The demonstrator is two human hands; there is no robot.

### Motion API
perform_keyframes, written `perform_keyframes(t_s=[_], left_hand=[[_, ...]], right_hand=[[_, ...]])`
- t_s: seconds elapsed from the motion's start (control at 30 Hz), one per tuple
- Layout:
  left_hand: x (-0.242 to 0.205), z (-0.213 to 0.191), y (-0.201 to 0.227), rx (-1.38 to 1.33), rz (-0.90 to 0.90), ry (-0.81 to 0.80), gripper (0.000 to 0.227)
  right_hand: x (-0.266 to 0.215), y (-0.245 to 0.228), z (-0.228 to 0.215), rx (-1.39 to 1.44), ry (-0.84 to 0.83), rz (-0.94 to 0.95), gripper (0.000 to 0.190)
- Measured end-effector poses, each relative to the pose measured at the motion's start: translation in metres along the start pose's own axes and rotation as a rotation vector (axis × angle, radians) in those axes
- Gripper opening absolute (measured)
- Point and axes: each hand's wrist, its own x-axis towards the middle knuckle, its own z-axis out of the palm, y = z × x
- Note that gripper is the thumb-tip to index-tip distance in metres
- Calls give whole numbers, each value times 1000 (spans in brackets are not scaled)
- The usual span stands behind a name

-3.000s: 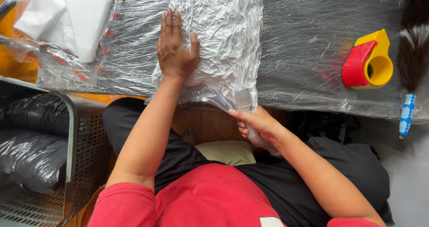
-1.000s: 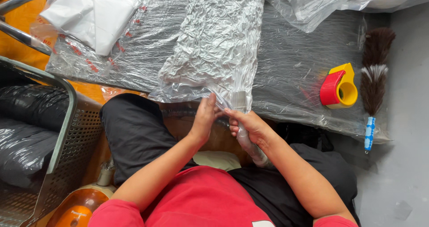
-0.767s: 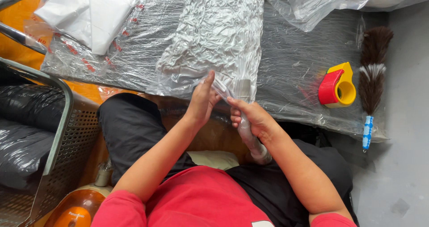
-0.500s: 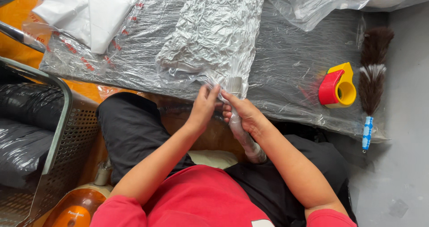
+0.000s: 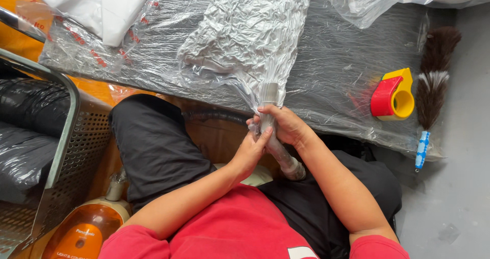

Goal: The person cleans a plastic bag with a duster, inserts a pillow into it, and uses a vacuum cleaner hose to remove air and compress the pillow before sealing the bag with tape.

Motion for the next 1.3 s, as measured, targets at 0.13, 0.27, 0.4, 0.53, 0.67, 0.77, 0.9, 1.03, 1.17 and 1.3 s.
perform_keyframes(t_s=[0.13,0.27,0.4,0.53,0.67,0.77,0.9,1.03,1.17,1.3], left_hand=[[-15,1,9,317,-10,108,71],[-6,-9,-8,257,41,145,58],[15,-15,-45,220,72,135,54],[23,-19,-48,322,122,93,51],[12,-16,-33,429,229,94,41],[-7,-5,-16,434,259,105,38],[4,-13,-43,431,290,96,36],[2,-15,-51,442,299,94,34],[-1,-19,-59,474,308,90,33],[-5,-22,-62,490,311,95,32]], right_hand=[[-11,-8,14,-43,50,17,18],[43,24,-29,-24,95,17,27],[19,6,-1,26,181,-9,35],[19,5,1,92,258,37,34],[26,0,-2,167,277,81,32],[37,-3,-7,200,264,99,34],[48,-6,-20,208,227,96,37],[50,-9,-21,183,214,48,31],[46,-18,-17,182,183,18,28],[55,-13,-24,172,161,17,27]])
